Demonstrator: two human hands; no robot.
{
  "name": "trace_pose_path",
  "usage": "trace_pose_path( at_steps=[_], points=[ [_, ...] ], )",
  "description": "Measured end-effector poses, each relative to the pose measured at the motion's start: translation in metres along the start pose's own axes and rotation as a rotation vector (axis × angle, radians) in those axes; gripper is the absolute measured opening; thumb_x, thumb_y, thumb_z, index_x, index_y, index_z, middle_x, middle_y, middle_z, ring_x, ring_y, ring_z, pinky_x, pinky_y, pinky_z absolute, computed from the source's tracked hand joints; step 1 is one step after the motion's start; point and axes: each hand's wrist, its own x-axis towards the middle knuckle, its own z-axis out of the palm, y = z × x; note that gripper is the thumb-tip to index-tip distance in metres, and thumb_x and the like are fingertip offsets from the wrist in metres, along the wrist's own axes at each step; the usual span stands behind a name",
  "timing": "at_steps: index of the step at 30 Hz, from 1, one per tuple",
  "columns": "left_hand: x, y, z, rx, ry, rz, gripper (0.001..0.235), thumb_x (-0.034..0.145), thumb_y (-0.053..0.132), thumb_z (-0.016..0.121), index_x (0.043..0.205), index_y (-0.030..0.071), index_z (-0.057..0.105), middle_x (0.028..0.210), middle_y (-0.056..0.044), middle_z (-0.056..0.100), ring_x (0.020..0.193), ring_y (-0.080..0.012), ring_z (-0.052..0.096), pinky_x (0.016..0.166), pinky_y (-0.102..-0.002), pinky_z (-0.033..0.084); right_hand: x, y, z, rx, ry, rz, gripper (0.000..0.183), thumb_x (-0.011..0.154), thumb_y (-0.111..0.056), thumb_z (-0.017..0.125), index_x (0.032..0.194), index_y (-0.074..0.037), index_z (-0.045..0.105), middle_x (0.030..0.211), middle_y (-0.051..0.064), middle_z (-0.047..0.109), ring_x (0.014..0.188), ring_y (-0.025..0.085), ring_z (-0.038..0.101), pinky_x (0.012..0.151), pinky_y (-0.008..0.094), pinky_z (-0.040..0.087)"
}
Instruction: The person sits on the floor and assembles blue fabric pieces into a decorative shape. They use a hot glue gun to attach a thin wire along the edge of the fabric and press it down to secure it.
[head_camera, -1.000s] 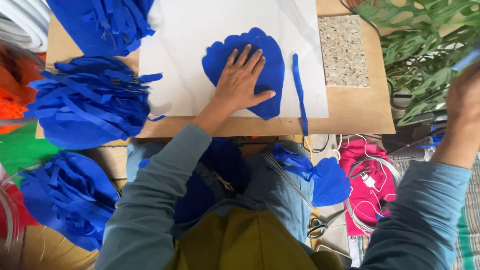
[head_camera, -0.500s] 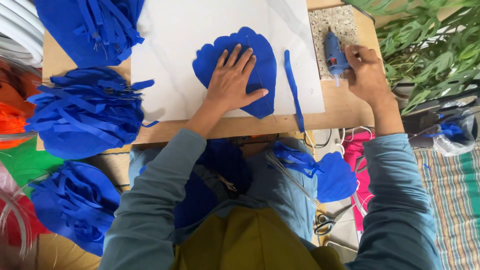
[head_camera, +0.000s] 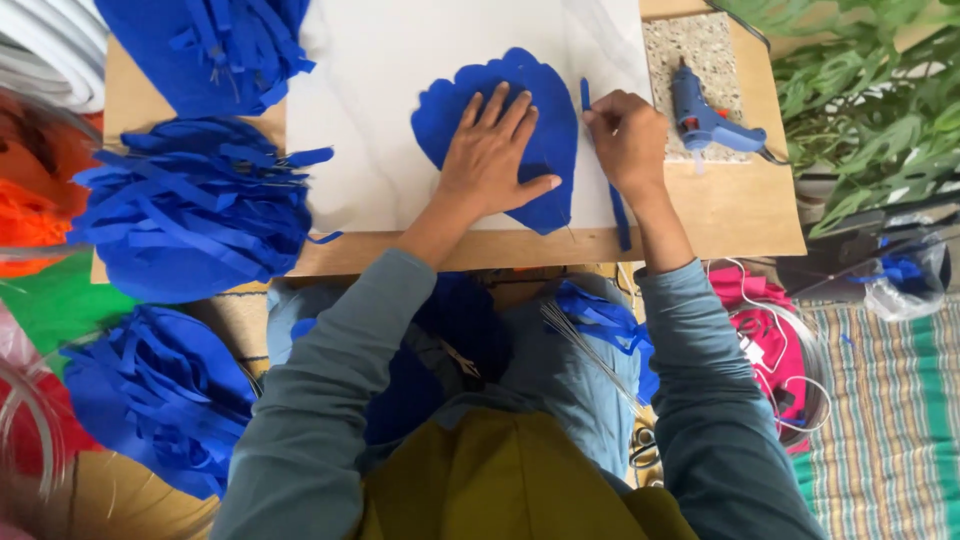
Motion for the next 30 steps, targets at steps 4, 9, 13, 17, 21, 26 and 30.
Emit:
trace_pose_path(
  at_steps=[4,9,13,17,21,26,30],
  points=[
    [-0.001,-0.001,0.0,0.01,0.012,-0.016,0.078,0.072,0.061,0.062,0.116,-0.003,0.054,0.127,-0.02,0.046,0.121,-0.0381,0.036,0.1,-0.053,0.023,0.026,-0.021,0.008,0.277,-0.167,0.143,0.004,0.079,0.005,0.063,0.081,0.002,0.063,0.066,0.004,0.059,0.057,0.009,0.051,0.053,0.019,0.042],
    [-0.002,-0.002,-0.003,-0.049,0.086,-0.018,0.073,0.069,0.054,0.068,0.111,-0.003,0.056,0.122,-0.019,0.048,0.119,-0.0374,0.039,0.099,-0.052,0.028,0.05,-0.017,0.036,0.68,-0.294,0.458,0.004,0.082,0.005,0.061,0.085,0.004,0.061,0.07,0.006,0.059,0.054,0.008,0.052,0.049,0.015,0.045],
    [-0.002,-0.004,-0.007,-0.078,0.085,-0.037,0.077,0.067,0.054,0.07,0.115,-0.004,0.053,0.121,-0.019,0.049,0.119,-0.0362,0.038,0.099,-0.051,0.028,0.052,-0.007,0.047,0.726,-0.293,0.475,0.01,0.083,0.006,0.061,0.087,0.0,0.054,0.074,0.006,0.058,0.056,0.008,0.055,0.048,0.013,0.043],
    [-0.003,-0.005,-0.003,-0.113,0.096,-0.033,0.076,0.067,0.053,0.07,0.113,-0.005,0.054,0.122,-0.02,0.048,0.12,-0.0379,0.037,0.1,-0.052,0.026,0.055,-0.008,0.047,0.755,-0.255,0.49,0.015,0.084,0.003,0.064,0.084,-0.004,0.051,0.072,0.005,0.059,0.055,0.008,0.055,0.042,0.012,0.04],
    [-0.003,-0.005,0.001,-0.069,0.047,-0.052,0.079,0.068,0.058,0.068,0.116,-0.003,0.052,0.124,-0.018,0.048,0.122,-0.0365,0.034,0.102,-0.051,0.023,0.059,-0.009,0.048,0.868,-0.199,0.505,0.016,0.086,0.006,0.061,0.082,-0.007,0.051,0.075,0.006,0.062,0.057,0.009,0.057,0.043,0.013,0.038],
    [-0.004,-0.006,-0.002,-0.085,0.068,-0.054,0.077,0.068,0.056,0.069,0.114,-0.004,0.053,0.123,-0.018,0.048,0.121,-0.0364,0.034,0.101,-0.051,0.023,0.061,-0.004,0.055,0.927,-0.197,0.523,0.015,0.084,0.006,0.063,0.082,-0.005,0.053,0.078,0.008,0.064,0.062,0.01,0.059,0.05,0.014,0.048],
    [-0.005,-0.006,0.001,-0.085,0.092,-0.052,0.079,0.068,0.056,0.07,0.115,-0.004,0.053,0.124,-0.018,0.048,0.121,-0.0363,0.034,0.102,-0.051,0.023,0.058,-0.006,0.055,0.888,-0.222,0.584,0.013,0.081,0.005,0.065,0.082,-0.004,0.054,0.077,0.009,0.064,0.056,0.009,0.059,0.045,0.012,0.044]
  ],
)
